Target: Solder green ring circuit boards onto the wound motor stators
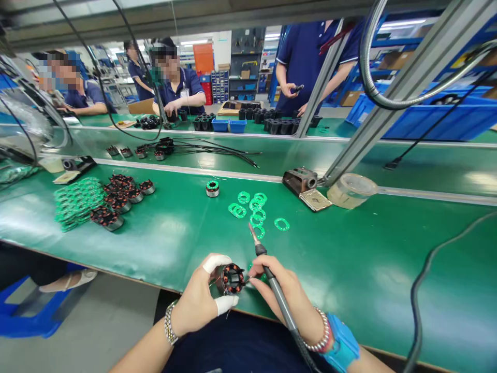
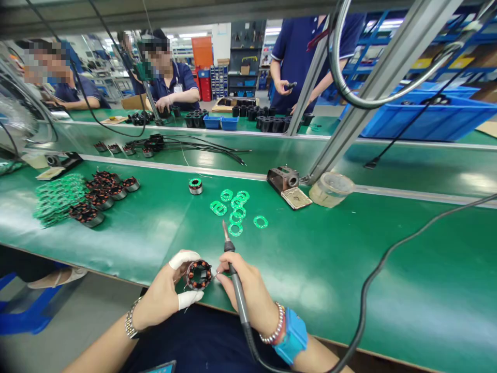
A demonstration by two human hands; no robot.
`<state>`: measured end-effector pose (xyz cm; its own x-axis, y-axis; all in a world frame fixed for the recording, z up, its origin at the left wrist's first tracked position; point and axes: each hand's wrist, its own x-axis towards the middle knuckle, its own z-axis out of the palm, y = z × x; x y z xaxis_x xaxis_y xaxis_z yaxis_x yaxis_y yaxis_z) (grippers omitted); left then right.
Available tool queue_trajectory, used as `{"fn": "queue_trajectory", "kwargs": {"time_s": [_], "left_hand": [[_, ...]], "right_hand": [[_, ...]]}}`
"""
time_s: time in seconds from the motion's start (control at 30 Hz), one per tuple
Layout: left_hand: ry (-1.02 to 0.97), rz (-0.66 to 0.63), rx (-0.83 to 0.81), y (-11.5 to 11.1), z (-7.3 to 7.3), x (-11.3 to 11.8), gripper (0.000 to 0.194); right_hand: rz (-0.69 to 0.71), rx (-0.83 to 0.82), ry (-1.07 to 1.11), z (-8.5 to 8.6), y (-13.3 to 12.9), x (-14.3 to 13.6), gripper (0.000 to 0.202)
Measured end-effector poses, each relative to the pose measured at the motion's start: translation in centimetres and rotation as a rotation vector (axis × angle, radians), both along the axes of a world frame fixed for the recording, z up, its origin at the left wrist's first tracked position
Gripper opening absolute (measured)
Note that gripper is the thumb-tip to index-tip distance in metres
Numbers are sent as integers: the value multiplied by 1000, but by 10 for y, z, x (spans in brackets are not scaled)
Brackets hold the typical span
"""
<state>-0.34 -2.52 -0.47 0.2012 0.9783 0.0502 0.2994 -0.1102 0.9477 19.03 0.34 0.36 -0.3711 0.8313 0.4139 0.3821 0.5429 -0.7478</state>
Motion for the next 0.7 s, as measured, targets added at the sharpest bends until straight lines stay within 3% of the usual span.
{"fn": "queue_trajectory", "kwargs": {"time_s": [0.37, 0.57, 0.7], "left_hand": [[38, -77, 97, -4, 3, 10, 51], [82, -20, 101, -6, 7, 15, 49], [116, 22, 93, -8, 7, 6, 47]], "right_hand": [[2, 39, 35, 6, -12, 9, 23], [-47, 141, 13, -8, -15, 10, 18], [158, 95, -99, -10, 6, 22, 25]]}}
